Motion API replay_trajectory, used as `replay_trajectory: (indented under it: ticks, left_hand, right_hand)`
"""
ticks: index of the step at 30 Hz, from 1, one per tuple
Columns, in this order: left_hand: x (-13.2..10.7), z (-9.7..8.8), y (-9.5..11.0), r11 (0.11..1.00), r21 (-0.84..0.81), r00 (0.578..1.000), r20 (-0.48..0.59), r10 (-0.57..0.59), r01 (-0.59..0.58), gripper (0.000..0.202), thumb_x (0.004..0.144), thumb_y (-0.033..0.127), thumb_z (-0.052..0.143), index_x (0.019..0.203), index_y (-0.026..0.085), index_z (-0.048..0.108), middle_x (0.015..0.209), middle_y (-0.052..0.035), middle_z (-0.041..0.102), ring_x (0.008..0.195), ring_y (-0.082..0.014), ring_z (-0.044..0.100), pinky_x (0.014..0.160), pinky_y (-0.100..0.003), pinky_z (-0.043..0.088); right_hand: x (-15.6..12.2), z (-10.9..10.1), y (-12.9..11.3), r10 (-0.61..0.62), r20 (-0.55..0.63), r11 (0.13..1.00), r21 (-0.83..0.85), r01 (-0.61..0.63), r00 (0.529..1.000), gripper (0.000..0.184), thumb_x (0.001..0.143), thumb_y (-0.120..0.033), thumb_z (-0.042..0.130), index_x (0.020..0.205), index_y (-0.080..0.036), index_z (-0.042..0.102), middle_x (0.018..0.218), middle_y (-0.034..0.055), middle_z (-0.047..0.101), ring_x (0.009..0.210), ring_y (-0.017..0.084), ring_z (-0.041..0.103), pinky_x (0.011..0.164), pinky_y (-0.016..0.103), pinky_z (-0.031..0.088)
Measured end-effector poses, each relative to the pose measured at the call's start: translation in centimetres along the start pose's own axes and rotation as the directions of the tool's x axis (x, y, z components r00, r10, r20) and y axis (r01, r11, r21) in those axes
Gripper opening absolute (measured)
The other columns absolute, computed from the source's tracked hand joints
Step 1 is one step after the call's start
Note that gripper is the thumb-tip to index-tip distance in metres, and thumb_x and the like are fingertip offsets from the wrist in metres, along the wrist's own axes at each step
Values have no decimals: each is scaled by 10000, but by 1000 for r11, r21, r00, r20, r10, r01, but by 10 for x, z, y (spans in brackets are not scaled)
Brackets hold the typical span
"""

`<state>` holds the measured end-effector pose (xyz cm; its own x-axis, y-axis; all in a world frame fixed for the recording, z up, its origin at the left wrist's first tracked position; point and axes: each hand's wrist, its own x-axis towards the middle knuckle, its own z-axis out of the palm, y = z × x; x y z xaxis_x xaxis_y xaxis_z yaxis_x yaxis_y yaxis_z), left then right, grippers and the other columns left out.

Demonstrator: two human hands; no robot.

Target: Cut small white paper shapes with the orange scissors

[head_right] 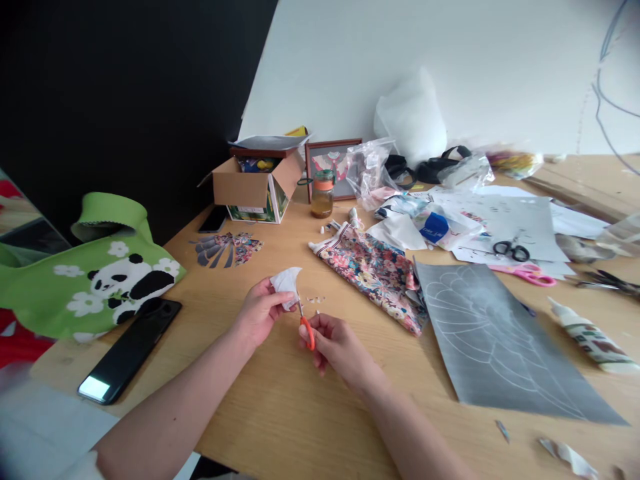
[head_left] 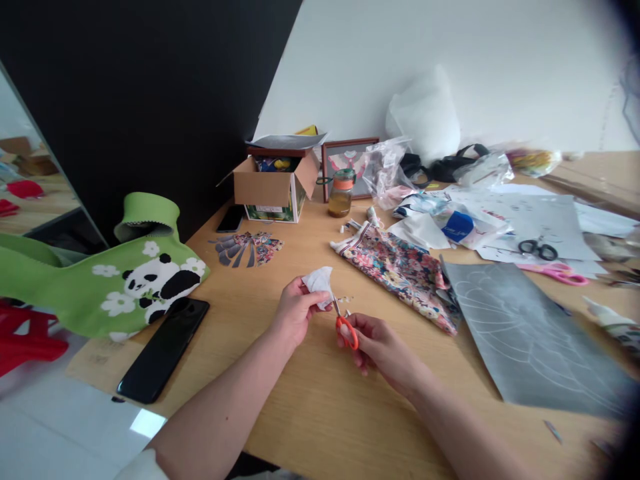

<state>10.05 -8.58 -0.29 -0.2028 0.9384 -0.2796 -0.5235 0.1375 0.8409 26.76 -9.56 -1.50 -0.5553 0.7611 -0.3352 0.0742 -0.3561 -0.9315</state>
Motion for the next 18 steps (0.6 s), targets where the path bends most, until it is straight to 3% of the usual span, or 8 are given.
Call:
replay_trajectory:
  ticks: [18]
  left_hand:
    - [-1,0,0,1000,-4,1000,-1,-2,2,427,472,125,814,830,138,581,704,-12,653,591,-133,601,564,-273,474]
  right_hand:
    - [1,0,1,-5,11,1000,10,5,1000,528,680,-658,756,765,-172,570,666,-42,553,432,46,428,373,180,351]
